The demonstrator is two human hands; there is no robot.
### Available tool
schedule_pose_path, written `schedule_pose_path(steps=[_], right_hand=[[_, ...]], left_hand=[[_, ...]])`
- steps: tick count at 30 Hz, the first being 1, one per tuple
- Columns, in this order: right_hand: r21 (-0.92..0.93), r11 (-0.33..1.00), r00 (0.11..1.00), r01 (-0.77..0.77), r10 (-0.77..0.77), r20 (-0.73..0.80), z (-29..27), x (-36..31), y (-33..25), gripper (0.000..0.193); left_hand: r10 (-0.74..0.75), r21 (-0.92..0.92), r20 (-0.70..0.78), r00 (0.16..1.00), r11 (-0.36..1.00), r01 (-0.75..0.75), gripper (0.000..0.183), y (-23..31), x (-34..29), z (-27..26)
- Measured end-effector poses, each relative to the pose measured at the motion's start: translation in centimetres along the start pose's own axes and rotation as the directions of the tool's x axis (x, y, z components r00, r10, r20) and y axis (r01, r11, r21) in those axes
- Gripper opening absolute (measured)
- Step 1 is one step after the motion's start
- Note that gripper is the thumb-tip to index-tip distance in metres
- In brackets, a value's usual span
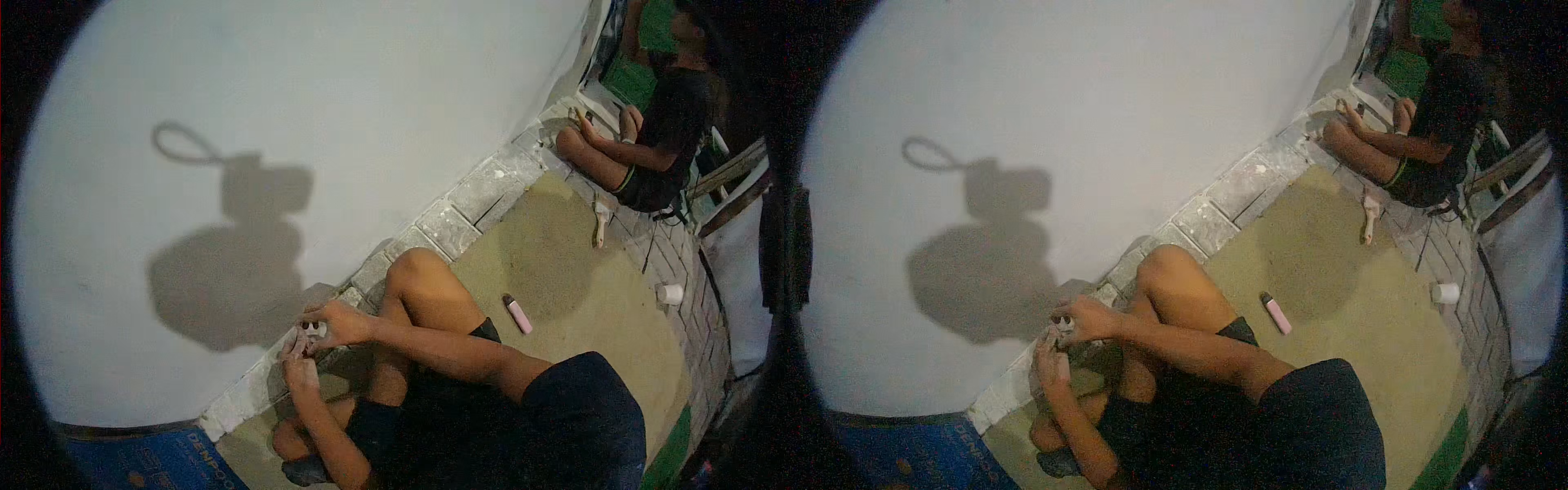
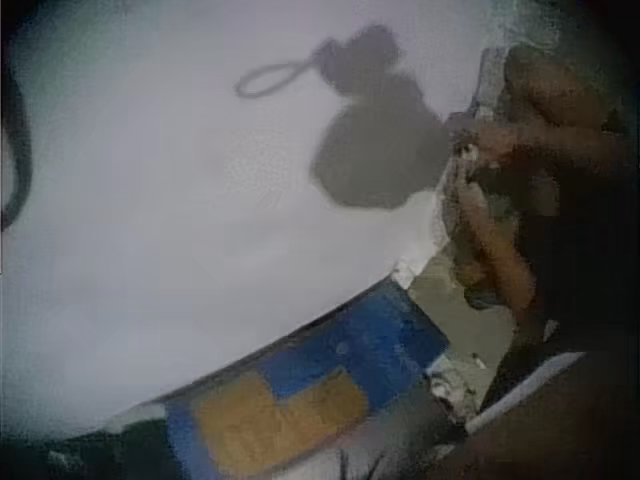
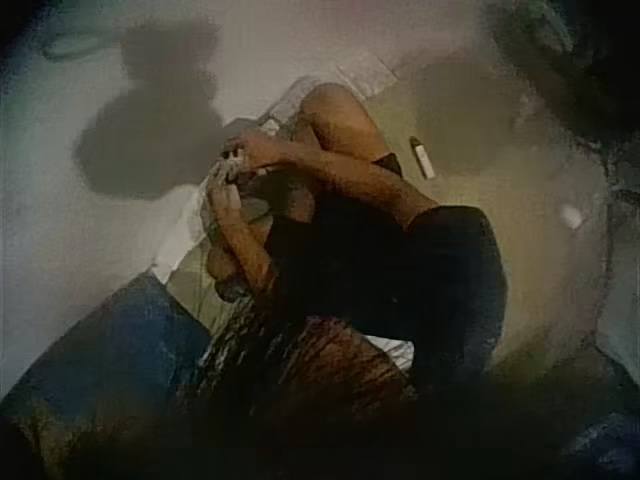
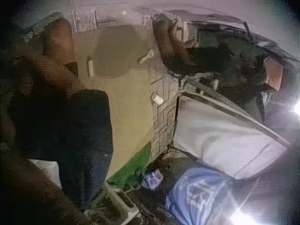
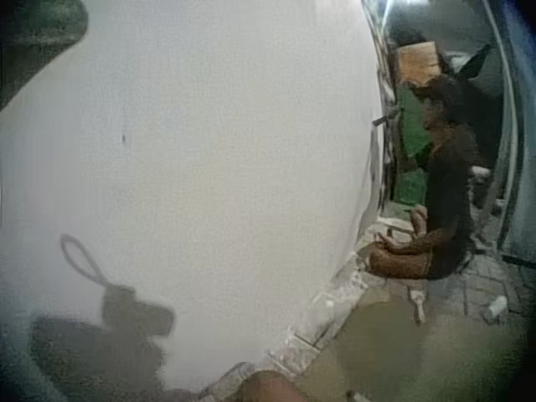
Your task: The person shapes a piece of chalk using their fingers and marks the wall with it.
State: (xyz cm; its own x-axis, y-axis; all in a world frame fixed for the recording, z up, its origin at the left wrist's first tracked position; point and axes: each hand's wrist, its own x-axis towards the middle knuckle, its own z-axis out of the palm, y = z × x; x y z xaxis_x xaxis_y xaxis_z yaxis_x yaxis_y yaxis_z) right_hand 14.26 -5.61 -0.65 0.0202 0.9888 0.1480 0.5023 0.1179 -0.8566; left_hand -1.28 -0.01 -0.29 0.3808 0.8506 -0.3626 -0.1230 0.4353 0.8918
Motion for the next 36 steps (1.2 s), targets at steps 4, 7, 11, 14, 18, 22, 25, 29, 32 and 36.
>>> schedule_pose_path(steps=[4,7,11,14,18,22,25,29,32,36], right_hand=[[-0.057,0.997,0.994,0.056,-0.061,-0.090,0.5,-0.4,-0.1,0.062],[-0.153,0.979,0.971,0.135,-0.162,-0.178,1.1,-0.4,0.1,0.058],[-0.175,0.969,0.972,0.176,-0.199,-0.122,1.5,0.0,0.5,0.055],[-0.144,0.966,0.959,0.214,-0.236,-0.157,1.8,0.0,0.7,0.053],[-0.128,0.973,0.965,0.192,-0.211,-0.154,1.9,-0.4,0.4,0.052],[-0.018,0.949,0.932,0.315,-0.313,-0.183,1.4,-0.7,-0.2,0.052],[-0.033,0.939,0.917,0.342,-0.341,-0.207,1.1,-0.9,-0.6,0.052],[-0.104,0.913,0.885,0.394,-0.408,-0.224,1.0,-1.1,-0.9,0.052],[-0.178,0.890,0.859,0.420,-0.453,-0.239,1.2,-1.0,-1.0,0.052],[-0.187,0.873,0.833,0.450,-0.486,-0.265,1.4,-0.9,-1.2,0.051]], left_hand=[[0.136,0.356,0.030,0.990,0.924,-0.138,0.023,-0.1,-0.3,-0.4],[0.187,0.451,0.052,0.981,0.872,-0.190,0.022,-0.4,0.0,-0.7],[0.041,0.187,0.010,0.999,0.981,-0.043,0.017,-0.7,0.4,-1.0],[-0.051,-0.220,-0.050,0.997,0.975,0.038,0.013,-0.8,0.6,-1.3],[-0.048,-0.284,0.045,0.998,0.957,0.059,0.010,-0.3,1.0,-1.7],[-0.126,-0.432,0.129,0.984,0.886,0.170,0.014,0.4,0.3,-1.9],[-0.126,-0.422,0.178,0.976,0.886,0.191,0.016,0.6,-0.2,-1.7],[-0.062,-0.337,0.208,0.976,0.932,0.131,0.018,0.7,-0.1,-2.2],[-0.026,-0.300,0.309,0.951,0.946,0.124,0.017,0.9,0.2,-2.8],[-0.028,-0.211,0.327,0.945,0.972,0.102,0.015,1.0,0.1,-2.9]])
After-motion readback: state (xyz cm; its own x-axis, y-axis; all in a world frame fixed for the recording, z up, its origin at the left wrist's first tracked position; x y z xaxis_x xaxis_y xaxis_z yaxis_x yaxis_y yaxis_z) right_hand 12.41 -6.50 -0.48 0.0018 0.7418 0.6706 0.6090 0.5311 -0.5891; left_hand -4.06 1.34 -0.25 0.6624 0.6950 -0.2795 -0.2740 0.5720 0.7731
